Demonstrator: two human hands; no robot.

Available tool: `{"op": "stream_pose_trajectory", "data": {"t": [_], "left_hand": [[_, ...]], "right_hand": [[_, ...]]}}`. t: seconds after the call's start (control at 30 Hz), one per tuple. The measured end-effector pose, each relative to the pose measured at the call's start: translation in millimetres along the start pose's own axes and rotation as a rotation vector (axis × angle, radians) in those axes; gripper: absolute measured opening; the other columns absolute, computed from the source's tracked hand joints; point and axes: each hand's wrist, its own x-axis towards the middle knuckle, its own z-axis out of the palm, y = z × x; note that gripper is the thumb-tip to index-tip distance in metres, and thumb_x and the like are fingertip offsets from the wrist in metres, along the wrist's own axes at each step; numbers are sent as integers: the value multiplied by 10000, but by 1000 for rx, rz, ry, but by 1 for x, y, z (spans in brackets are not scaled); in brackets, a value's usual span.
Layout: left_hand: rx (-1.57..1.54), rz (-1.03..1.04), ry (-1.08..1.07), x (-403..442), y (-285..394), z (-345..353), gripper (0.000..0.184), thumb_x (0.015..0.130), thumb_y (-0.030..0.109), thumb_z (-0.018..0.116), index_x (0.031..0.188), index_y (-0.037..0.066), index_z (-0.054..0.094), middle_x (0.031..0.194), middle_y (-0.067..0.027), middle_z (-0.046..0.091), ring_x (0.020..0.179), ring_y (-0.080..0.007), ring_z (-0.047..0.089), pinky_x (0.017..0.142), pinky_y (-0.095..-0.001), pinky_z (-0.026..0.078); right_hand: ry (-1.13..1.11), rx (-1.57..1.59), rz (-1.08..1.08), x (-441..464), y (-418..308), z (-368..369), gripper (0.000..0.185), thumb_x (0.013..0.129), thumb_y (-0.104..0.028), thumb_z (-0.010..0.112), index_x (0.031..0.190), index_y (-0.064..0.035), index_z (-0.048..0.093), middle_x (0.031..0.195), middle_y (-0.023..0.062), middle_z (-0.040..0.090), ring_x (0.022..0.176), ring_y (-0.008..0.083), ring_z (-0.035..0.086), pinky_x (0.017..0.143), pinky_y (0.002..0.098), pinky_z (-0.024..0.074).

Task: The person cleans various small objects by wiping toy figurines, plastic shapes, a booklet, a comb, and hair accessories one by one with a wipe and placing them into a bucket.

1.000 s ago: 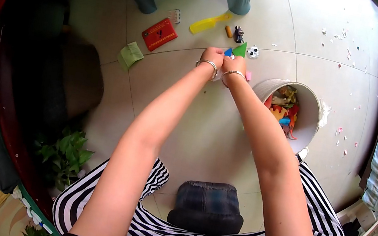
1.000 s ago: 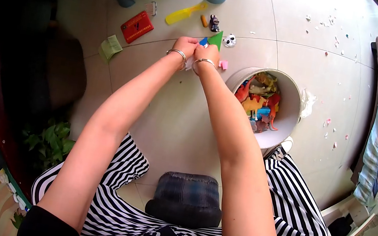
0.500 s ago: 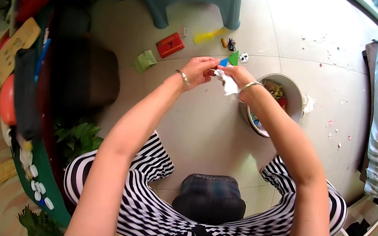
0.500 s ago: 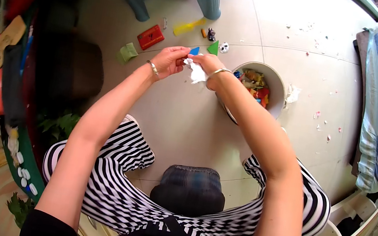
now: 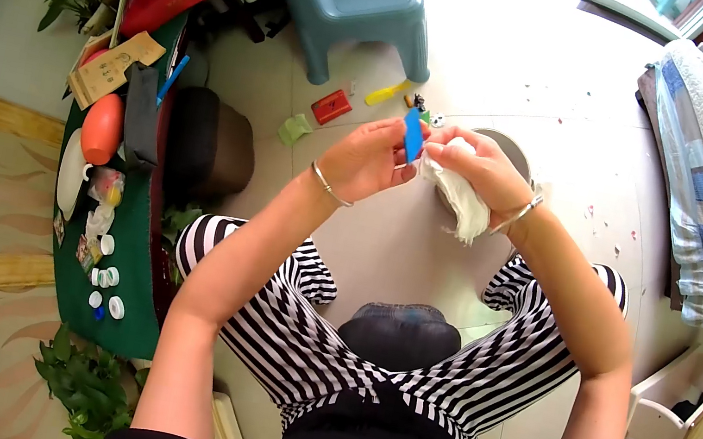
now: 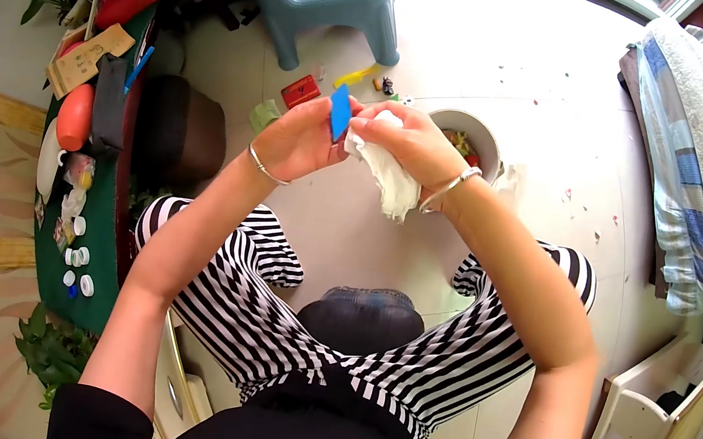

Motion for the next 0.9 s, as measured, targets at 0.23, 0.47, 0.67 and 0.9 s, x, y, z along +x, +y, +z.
{"op": "stream_pose_trajectory", "data": {"t": [0.23,0.47,0.67,0.9], "left_hand": [[-47,-54,-63,6,-13,-4,243,881,256,555,1046,77,560,988,-24,589,887,-124,561,743,-261,468],[-146,-64,-144,8,-27,4,205,885,235,550,987,59,566,916,-9,592,831,-121,570,695,-249,477],[-82,-66,-105,10,-25,-2,187,885,217,552,987,60,568,892,-14,601,784,-116,577,672,-240,474],[27,-80,-45,8,-26,-5,320,887,226,543,1114,3,514,958,-57,583,841,-126,565,701,-238,490]], "right_hand": [[316,-309,-311,-10,1,-17,119,797,-130,552,882,-50,536,766,50,564,652,123,539,557,279,451],[444,-1070,-979,3,6,-13,148,734,-77,611,857,-77,529,838,101,539,728,304,564,611,362,456],[293,-1116,-1054,-1,8,-7,179,718,-38,600,881,-76,539,860,101,540,710,313,571,612,370,471],[270,-1134,-1064,2,11,-5,163,739,6,565,884,-61,531,846,114,544,685,300,576,591,371,466]]}}
